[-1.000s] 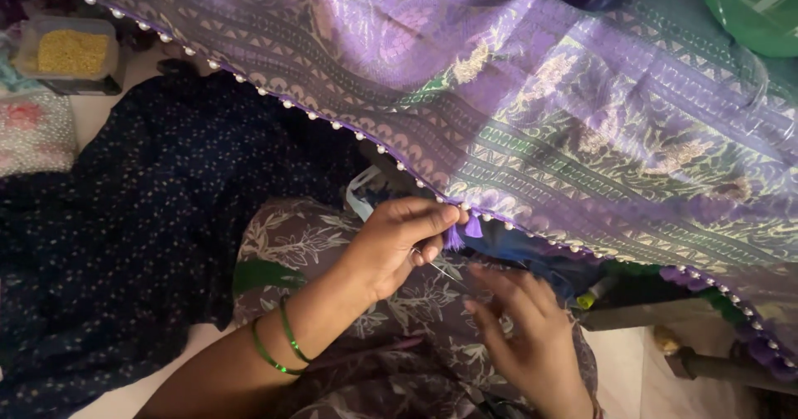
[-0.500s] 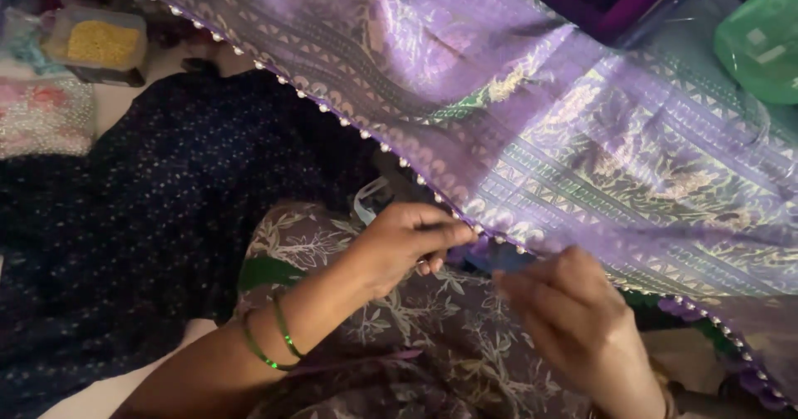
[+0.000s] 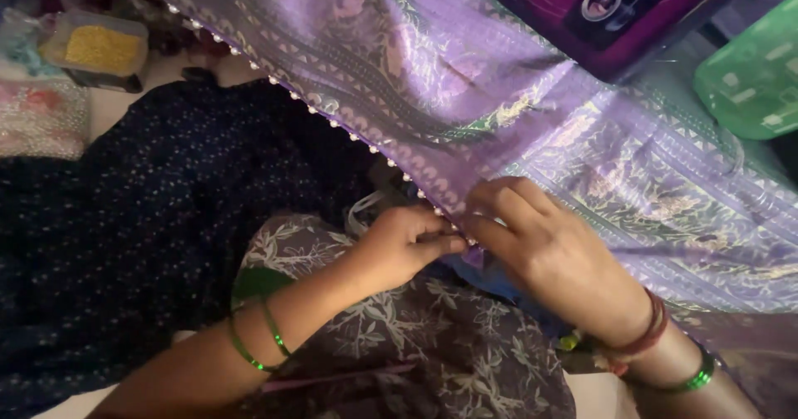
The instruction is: The person is hand-crafting purple decorative tassels or fringes onto the edge of a fabric, using thread and a green tool.
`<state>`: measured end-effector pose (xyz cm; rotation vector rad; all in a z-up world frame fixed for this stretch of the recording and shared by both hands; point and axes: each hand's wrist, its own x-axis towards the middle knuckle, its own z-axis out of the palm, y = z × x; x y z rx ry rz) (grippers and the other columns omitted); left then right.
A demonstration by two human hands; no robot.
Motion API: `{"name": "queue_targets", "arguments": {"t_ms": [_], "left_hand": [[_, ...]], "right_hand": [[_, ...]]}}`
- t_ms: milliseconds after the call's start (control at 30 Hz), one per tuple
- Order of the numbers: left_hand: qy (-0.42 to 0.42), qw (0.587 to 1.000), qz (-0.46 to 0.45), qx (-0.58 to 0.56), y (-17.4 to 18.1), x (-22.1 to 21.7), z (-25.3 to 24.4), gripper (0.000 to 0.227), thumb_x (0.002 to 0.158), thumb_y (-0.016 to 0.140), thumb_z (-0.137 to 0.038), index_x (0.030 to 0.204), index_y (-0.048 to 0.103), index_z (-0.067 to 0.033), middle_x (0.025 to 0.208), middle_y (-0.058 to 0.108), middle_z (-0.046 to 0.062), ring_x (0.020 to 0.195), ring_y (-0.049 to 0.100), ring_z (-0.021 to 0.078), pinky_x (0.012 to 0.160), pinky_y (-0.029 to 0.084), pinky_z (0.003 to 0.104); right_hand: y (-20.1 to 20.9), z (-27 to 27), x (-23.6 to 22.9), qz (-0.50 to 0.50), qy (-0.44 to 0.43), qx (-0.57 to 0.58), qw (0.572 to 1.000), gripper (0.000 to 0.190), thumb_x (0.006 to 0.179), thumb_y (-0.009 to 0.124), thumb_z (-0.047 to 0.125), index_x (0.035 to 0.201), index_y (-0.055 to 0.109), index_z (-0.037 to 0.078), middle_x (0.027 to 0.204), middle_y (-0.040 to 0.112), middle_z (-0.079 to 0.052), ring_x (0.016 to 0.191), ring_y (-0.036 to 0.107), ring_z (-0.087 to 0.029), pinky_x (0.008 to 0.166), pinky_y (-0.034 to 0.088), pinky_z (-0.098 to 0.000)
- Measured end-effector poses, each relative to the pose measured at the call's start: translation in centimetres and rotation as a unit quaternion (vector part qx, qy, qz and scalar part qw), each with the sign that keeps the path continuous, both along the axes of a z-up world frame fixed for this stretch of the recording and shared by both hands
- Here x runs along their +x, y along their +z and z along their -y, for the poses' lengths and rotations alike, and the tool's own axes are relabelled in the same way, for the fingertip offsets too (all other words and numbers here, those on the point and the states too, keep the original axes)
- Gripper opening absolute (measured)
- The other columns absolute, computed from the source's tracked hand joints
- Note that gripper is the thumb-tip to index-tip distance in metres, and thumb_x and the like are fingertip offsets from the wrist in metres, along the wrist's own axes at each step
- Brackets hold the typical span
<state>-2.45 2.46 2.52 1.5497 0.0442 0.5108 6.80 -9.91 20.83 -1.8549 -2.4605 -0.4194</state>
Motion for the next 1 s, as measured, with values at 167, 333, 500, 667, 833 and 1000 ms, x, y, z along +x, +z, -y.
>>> {"name": "queue_targets", "arguments": {"t_ms": [167, 333, 500, 667, 833, 1000], "left_hand": [[-0.005, 0.995, 0.073, -0.065, -2.1, 0.0, 1.1, 0.013, 0.1, 0.069, -0.01, 0.107, 0.074, -0.0014, 0.093, 0.077, 0.007, 0.088, 0.07, 0.0127, 0.082, 0.055, 0.029], [0.132, 0.99, 0.015, -0.043, -1.4, -0.1, 1.4, 0.015, 0.092, 0.073, -0.012, 0.104, 0.076, -0.0031, 0.09, 0.077, 0.008, 0.081, 0.071, 0.0138, 0.073, 0.055, 0.028], [0.266, 0.945, 0.072, 0.177, 2.3, -2.6, 1.0, 0.014, 0.089, 0.073, -0.006, 0.103, 0.073, -0.0014, 0.095, 0.073, 0.011, 0.087, 0.07, 0.0237, 0.079, 0.054, 0.036], [0.301, 0.832, 0.198, 0.421, 3.9, -3.4, 1.4, 0.024, 0.088, 0.066, 0.001, 0.112, 0.067, 0.0065, 0.101, 0.069, 0.015, 0.098, 0.065, 0.0314, 0.089, 0.053, 0.043], [0.167, 0.984, -0.058, 0.017, 2.5, -1.3, 1.8, 0.014, 0.091, 0.073, -0.013, 0.1, 0.071, -0.0017, 0.088, 0.074, 0.007, 0.077, 0.07, 0.0173, 0.07, 0.053, 0.03], [0.015, 0.966, -0.002, -0.258, -3.1, 0.6, 2.8, 0.015, 0.099, 0.068, -0.012, 0.107, 0.071, 0.0003, 0.093, 0.071, 0.002, 0.085, 0.063, 0.0082, 0.074, 0.048, 0.024]], "right_hand": [[0.4, -2.4, -0.3, -0.026, 0.064, -0.048, 0.996, 0.03, 0.075, 0.071, 0.01, 0.105, 0.071, 0.005, 0.108, 0.068, -0.007, 0.096, 0.069, -0.024, 0.068, 0.057, -0.0353], [-0.7, -3.6, 0.4, -0.03, -0.013, -0.068, 0.997, 0.019, 0.077, 0.072, 0.012, 0.096, 0.07, 0.009, 0.093, 0.065, -0.007, 0.067, 0.07, -0.027, 0.055, 0.055, -0.039], [-2.2, -3.9, 1.1, -0.002, -0.092, -0.039, 0.995, 0.017, 0.078, 0.071, 0.008, 0.096, 0.069, 0.008, 0.088, 0.062, -0.009, 0.066, 0.069, -0.031, 0.055, 0.055, -0.0415], [-2.1, -2.8, 1.2, 0.016, -0.112, -0.065, 0.991, 0.01, 0.079, 0.07, 0.009, 0.089, 0.068, 0.008, 0.086, 0.063, -0.008, 0.069, 0.069, -0.03, 0.059, 0.056, -0.041], [-2.1, 0.2, -0.2, -0.12, -0.047, 0.145, 0.981, 0.023, 0.087, 0.073, 0.005, 0.109, 0.067, 0.006, 0.11, 0.069, -0.012, 0.088, 0.072, -0.028, 0.076, 0.059, -0.0353], [-6.5, 2.2, -0.5, -0.325, -0.249, 0.043, 0.911, 0.023, 0.085, 0.076, 0.005, 0.108, 0.072, 0.004, 0.087, 0.079, -0.003, 0.061, 0.074, -0.01, 0.051, 0.057, -0.0249]]}}
